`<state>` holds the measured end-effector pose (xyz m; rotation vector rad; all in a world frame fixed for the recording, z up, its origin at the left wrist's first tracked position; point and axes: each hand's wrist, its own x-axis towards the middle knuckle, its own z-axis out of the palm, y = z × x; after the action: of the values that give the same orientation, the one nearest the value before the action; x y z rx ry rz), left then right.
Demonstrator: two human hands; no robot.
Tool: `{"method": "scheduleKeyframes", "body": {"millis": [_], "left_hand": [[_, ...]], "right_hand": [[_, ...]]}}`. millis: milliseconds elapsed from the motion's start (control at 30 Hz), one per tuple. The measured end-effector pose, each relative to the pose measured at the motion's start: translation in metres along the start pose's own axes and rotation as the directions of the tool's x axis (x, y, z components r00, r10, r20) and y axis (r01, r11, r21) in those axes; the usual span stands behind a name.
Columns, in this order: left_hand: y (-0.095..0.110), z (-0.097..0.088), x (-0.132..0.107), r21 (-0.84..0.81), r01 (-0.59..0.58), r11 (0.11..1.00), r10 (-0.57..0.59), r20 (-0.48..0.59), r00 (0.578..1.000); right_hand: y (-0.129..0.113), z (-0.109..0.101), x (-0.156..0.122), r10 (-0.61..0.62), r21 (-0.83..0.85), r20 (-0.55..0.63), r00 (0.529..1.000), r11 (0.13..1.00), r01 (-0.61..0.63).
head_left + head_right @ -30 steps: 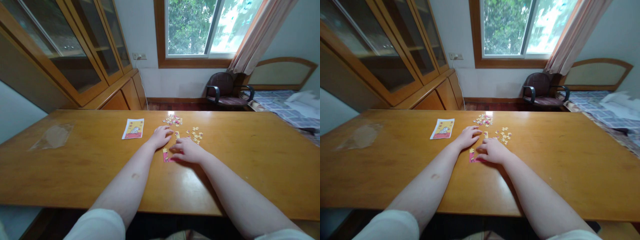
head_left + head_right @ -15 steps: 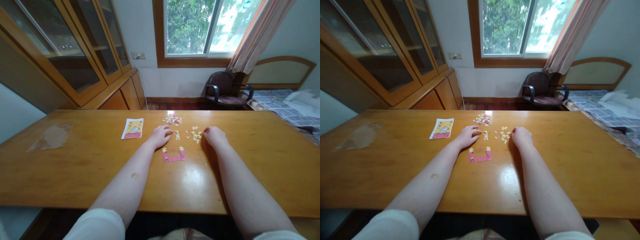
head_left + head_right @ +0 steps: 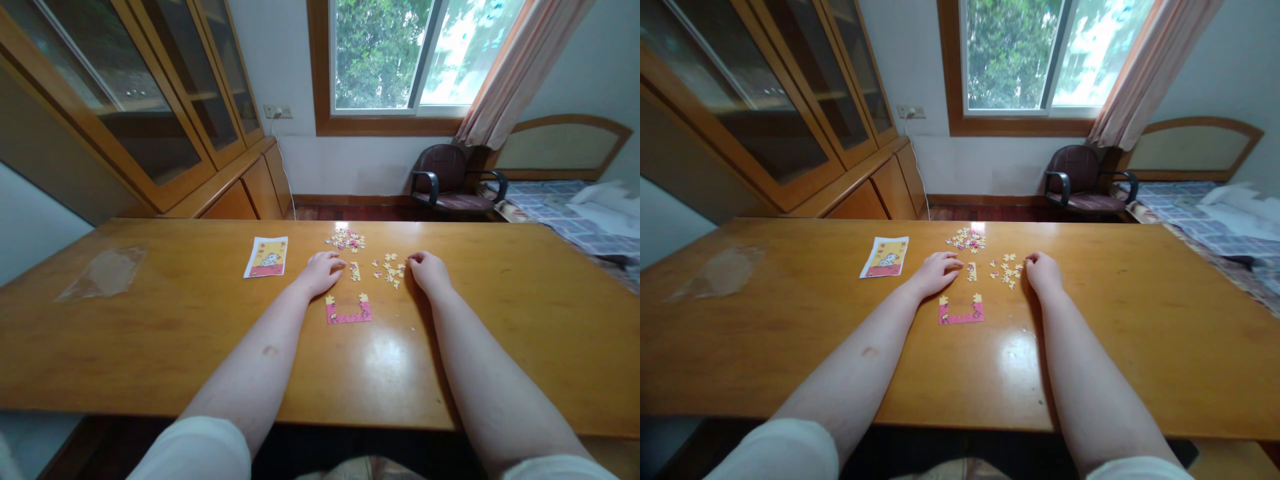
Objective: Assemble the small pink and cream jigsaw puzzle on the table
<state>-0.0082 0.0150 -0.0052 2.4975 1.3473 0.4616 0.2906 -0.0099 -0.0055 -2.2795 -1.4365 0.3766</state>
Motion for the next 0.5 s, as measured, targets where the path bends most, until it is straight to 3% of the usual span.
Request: {"method": "scheduleKeyframes", "body": {"millis": [500], "left_hand": [[-0.0018,-0.0034,0.0006,-0.002,-0.023,1.000,0.023,-0.037,0.999]], "right_hand": [[0.0019,0.0017,0.0031,0.023,0.063,0.025,0.999,0.998,-0.024]]}}
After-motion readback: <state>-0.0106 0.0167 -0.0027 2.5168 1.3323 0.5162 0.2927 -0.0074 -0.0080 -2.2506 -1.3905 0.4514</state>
